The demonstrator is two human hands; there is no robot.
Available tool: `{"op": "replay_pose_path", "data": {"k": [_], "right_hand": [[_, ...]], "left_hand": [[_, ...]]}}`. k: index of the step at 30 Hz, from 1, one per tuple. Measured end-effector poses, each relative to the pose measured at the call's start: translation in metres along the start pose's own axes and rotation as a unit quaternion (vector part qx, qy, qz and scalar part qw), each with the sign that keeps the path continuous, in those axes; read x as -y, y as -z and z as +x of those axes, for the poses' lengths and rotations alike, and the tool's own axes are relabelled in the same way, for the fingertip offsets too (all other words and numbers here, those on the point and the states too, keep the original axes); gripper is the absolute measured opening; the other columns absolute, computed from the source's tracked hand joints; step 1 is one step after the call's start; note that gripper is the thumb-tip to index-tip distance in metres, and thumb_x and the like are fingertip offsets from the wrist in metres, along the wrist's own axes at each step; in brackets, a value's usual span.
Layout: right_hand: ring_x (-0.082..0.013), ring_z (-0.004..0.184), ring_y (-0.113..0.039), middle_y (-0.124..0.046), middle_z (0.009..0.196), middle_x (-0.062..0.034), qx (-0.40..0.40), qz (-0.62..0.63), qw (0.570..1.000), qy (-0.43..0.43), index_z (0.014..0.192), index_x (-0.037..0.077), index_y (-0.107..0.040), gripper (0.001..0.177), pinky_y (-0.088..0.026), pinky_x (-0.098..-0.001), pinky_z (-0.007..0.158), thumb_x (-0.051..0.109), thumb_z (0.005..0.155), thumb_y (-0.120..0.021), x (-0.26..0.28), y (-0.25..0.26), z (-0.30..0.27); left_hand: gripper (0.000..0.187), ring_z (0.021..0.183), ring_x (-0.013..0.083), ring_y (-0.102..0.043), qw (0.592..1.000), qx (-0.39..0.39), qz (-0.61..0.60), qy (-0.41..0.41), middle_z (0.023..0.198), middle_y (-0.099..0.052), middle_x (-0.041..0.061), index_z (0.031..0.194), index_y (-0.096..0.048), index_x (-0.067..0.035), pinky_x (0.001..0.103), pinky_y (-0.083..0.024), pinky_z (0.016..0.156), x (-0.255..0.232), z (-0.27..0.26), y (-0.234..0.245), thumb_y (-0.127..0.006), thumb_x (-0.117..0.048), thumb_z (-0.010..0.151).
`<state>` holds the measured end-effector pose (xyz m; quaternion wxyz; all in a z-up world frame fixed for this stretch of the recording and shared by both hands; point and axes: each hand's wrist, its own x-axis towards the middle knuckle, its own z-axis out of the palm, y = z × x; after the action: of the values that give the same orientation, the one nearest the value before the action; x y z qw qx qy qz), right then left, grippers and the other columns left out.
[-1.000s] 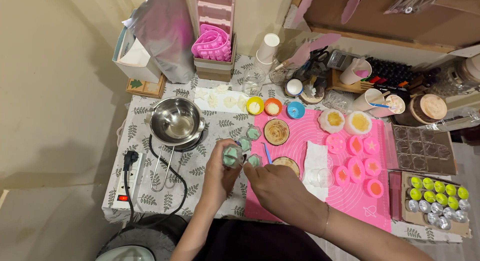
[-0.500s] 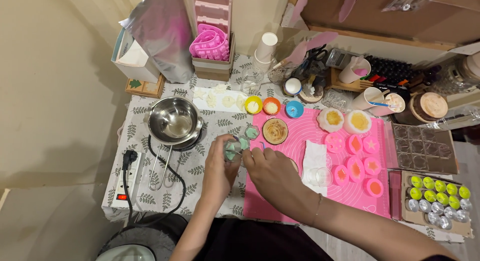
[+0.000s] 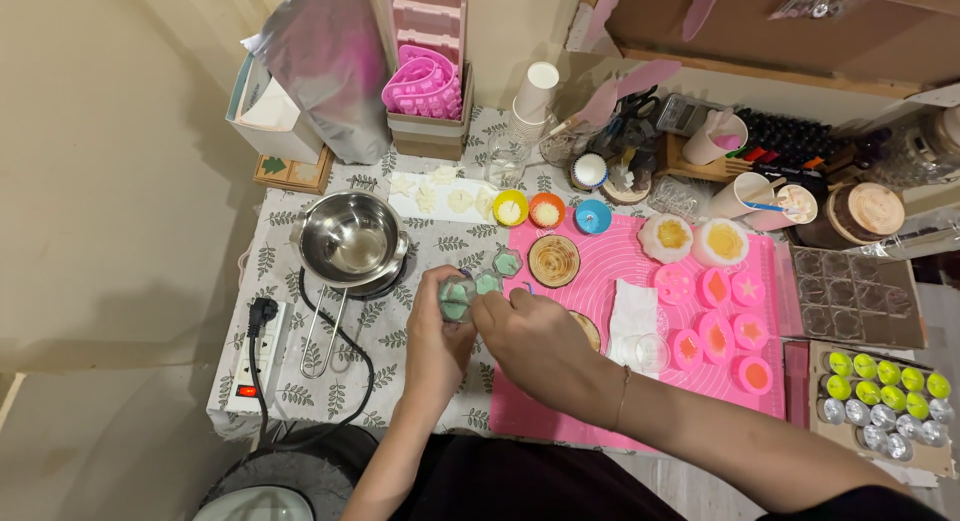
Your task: The person scoops green wax pieces from a small glass container and transfers them into a metal melting pot on a small electric hot plate, using a spoon to move the wax. They repeat the scooping and transfer, occasionally wiping the container with a tissue.
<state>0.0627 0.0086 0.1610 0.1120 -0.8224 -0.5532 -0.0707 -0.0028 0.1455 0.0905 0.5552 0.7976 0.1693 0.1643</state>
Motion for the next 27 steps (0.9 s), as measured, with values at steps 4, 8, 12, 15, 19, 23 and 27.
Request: {"op": "replay_pose_path", "data": {"k": [4, 8, 12, 15, 19, 23, 27], "right_hand": [[-0.0249, 0.069, -0.066, -0.062, 0.081, -0.0097, -0.027, 0.037, 0.999, 0.010, 0.089, 0.004, -0.062, 0.019, -0.054, -0.0362, 0.057, 0.003, 0.070, -0.066, -0.009, 0.001, 0.004], [-0.0261, 0.066, -0.067, -0.065, 0.077, -0.0099, -0.016, 0.051, 0.999, 0.009, 0.088, 0.004, -0.064, 0.017, -0.053, -0.0388, 0.056, 0.002, 0.071, -0.066, -0.010, -0.003, 0.000], [-0.0289, 0.064, -0.069, -0.068, 0.078, -0.0113, 0.055, 0.079, 0.995, -0.016, 0.088, 0.004, -0.065, 0.016, -0.054, -0.0412, 0.054, 0.002, 0.071, -0.066, -0.013, -0.007, 0.001], [-0.0296, 0.064, -0.070, -0.071, 0.080, -0.0126, 0.111, 0.074, 0.991, -0.012, 0.093, 0.003, -0.065, 0.021, -0.054, -0.0424, 0.053, 0.002, 0.072, -0.066, -0.018, -0.006, 0.005], [-0.0310, 0.067, -0.071, -0.071, 0.081, -0.0153, 0.164, 0.087, 0.983, -0.013, 0.094, 0.001, -0.062, 0.013, -0.053, -0.0440, 0.055, 0.004, 0.081, -0.064, -0.027, 0.006, 0.019], [-0.0306, 0.069, -0.070, -0.072, 0.080, -0.0181, 0.168, 0.281, 0.943, -0.053, 0.102, -0.004, -0.067, 0.020, -0.052, -0.0412, 0.060, 0.008, 0.087, -0.063, -0.045, 0.014, 0.035], [-0.0110, 0.069, -0.073, -0.078, 0.083, -0.0076, 0.194, 0.508, 0.815, -0.200, 0.108, -0.001, -0.076, 0.028, -0.059, -0.0285, 0.064, 0.017, 0.092, -0.062, -0.049, 0.021, 0.050]], "left_hand": [[0.057, 0.099, 0.0259, -0.069, 1.000, 0.015, -0.015, 0.007, 0.109, -0.067, 0.011, 0.120, -0.053, -0.010, 0.037, -0.056, 0.082, -0.005, 0.003, 0.006, -0.076, 0.010, 0.071], [0.054, 0.099, 0.0237, -0.068, 0.999, 0.043, -0.017, 0.001, 0.114, -0.066, 0.010, 0.119, -0.054, -0.010, 0.034, -0.057, 0.076, -0.002, -0.002, 0.004, -0.075, 0.011, 0.073], [0.048, 0.091, 0.0178, -0.070, 0.993, 0.065, -0.051, 0.090, 0.114, -0.067, 0.007, 0.118, -0.056, -0.011, 0.032, -0.059, 0.068, -0.007, 0.000, 0.007, -0.073, 0.008, 0.077], [0.048, 0.087, 0.0182, -0.069, 0.984, 0.078, -0.037, 0.157, 0.107, -0.070, 0.006, 0.120, -0.057, -0.012, 0.032, -0.057, 0.071, -0.009, -0.001, 0.008, -0.074, 0.006, 0.079], [0.048, 0.097, 0.0103, -0.070, 0.979, 0.082, -0.033, 0.183, 0.108, -0.071, 0.001, 0.120, -0.056, -0.014, 0.027, -0.059, 0.075, -0.001, 0.005, 0.011, -0.074, 0.003, 0.079], [0.050, 0.092, 0.0118, -0.070, 0.984, 0.055, -0.100, 0.139, 0.105, -0.070, 0.003, 0.124, -0.054, -0.012, 0.027, -0.057, 0.073, 0.010, 0.006, 0.022, -0.072, 0.003, 0.080], [0.047, 0.094, 0.0110, -0.068, 0.971, 0.028, -0.180, 0.152, 0.106, -0.068, 0.004, 0.125, -0.053, -0.010, 0.026, -0.055, 0.077, 0.013, 0.005, 0.031, -0.071, 0.000, 0.082]]}}
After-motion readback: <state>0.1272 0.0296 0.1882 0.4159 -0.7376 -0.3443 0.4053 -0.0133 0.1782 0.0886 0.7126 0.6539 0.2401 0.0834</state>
